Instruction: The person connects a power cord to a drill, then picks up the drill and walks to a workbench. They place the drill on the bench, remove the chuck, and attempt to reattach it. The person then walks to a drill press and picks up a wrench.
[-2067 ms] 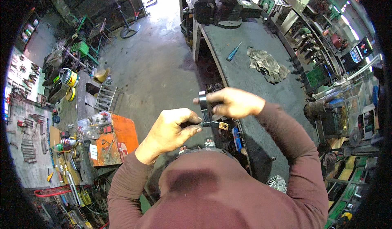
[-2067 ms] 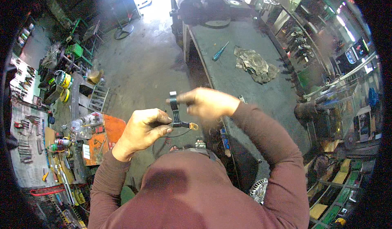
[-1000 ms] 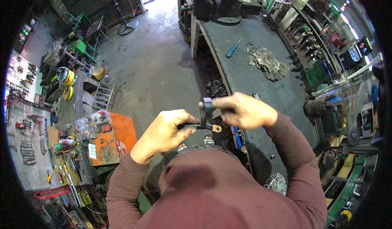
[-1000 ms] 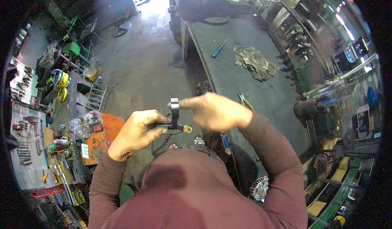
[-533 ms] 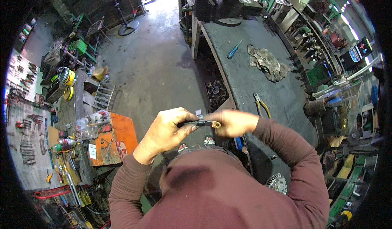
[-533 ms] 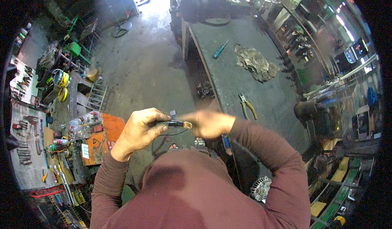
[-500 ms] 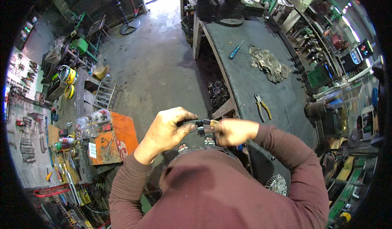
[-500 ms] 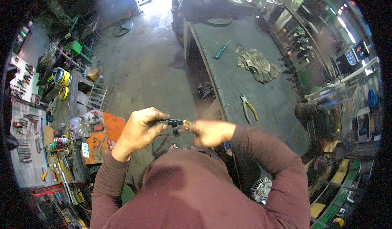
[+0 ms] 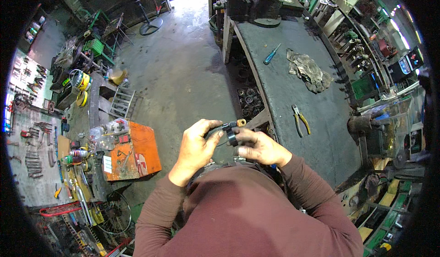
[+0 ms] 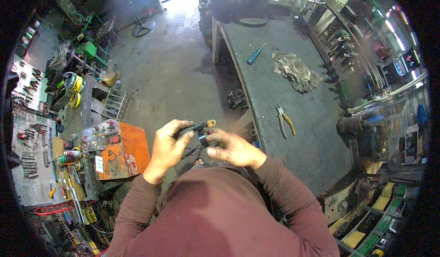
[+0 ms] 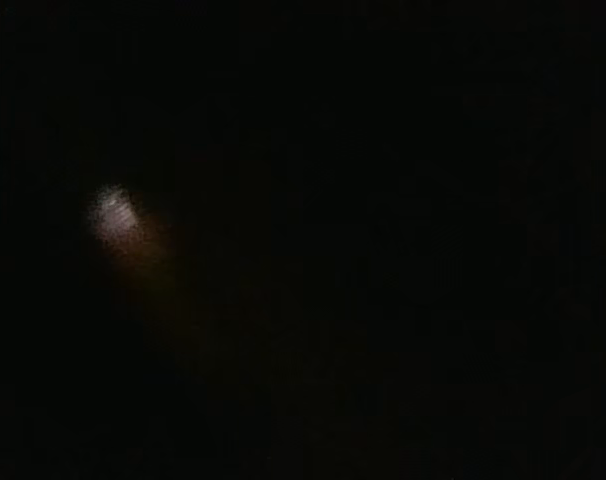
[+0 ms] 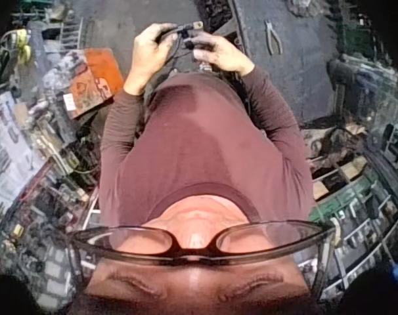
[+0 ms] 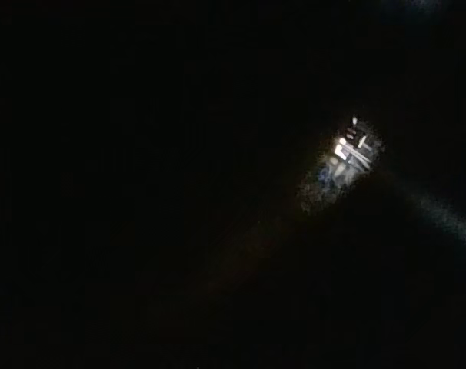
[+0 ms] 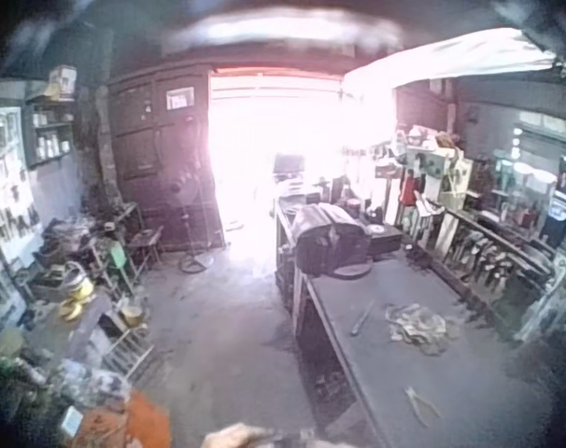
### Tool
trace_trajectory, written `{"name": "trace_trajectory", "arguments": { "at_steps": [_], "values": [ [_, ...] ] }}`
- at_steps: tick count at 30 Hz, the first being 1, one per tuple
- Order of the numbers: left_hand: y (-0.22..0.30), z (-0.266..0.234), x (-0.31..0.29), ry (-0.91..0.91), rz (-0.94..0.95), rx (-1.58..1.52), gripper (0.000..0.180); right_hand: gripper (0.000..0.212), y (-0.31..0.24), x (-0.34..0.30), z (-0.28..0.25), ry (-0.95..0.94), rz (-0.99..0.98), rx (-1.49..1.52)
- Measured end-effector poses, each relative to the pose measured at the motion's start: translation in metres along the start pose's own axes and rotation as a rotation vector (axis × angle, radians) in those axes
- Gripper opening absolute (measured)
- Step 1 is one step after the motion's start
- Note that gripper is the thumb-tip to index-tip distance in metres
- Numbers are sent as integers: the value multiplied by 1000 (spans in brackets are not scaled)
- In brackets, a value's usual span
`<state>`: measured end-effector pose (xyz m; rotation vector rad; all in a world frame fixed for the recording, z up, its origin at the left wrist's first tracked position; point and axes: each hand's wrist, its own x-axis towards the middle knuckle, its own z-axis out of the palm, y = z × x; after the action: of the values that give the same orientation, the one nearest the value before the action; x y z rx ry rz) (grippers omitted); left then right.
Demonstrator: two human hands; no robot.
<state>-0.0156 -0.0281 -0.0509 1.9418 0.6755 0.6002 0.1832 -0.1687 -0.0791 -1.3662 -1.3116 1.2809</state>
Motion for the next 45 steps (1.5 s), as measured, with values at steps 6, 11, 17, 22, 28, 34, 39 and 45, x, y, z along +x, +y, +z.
{"name": "trace_trajectory", "arguments": {
  "at_steps": [6, 11, 17, 22, 28, 34, 39, 45],
  "values": [
    [-27, 24, 9, -9, -406, -579, 49, 41, 1, 28, 7, 290, 143, -101],
    [-42, 51, 26, 9, -339, -498, 34, 43, 37, 51, 18, 381, -10, 36],
    [-66, 53, 69, 210, -196, -189, 26, 30, 28, 94, -1, 455, -158, -357],
    [-91, 29, 97, 377, -401, -259, 30, 45, -13, 96, -9, 154, -122, -300],
    [-84, -43, 92, 267, -460, -1248, 24, 44, 62, 40, -10, 244, 270, 45],
    [-56, -53, 87, 263, -203, -1730, 26, 34, 63, 39, 7, 126, 174, 721],
    [-46, -64, 83, 333, -75, -1662, 22, 36, 67, 54, 15, 79, -73, 1008],
    [-77, -91, 38, 624, -303, -1460, 18, 24, 50, 67, 1, 163, -93, 673]
  ]
}}
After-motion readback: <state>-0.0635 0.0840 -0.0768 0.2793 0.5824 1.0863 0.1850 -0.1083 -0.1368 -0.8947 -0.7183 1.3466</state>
